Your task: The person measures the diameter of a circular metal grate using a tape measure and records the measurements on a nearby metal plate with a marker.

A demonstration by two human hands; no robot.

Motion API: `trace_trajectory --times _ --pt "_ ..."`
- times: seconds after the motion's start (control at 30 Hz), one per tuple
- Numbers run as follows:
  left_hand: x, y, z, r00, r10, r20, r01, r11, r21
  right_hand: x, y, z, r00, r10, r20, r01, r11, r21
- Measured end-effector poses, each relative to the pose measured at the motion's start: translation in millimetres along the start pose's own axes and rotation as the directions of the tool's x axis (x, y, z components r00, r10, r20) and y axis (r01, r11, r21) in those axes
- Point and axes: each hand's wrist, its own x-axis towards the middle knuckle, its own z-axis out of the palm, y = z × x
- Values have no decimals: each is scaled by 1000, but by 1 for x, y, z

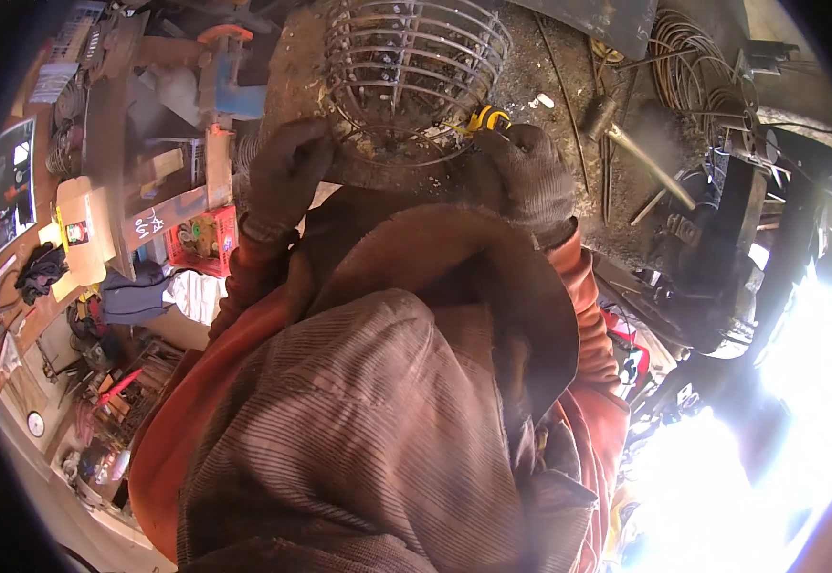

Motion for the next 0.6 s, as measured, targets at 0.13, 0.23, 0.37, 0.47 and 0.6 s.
trace_trajectory --times 0.13,0.23,0.37,0.47,0.6 --pt "-4 -12 5 999 -33 10 34 996 -87 14 -6 -12 998 50 38 -53 996 75" --pt "3 -10 1 985 164 51 -170 968 184 36 -8 -13 995 -96 -26 93 990 -102" --pt "10 9 1 956 275 100 -293 882 368 39 -7 -6 996 -76 54 87 968 -235" --pt "9 5 2 962 232 143 -271 873 406 33 15 29 998 -14 64 25 986 -165" --pt "18 1 1 962 227 150 -260 929 262 36 -11 -9 941 285 181 -281 959 -44"
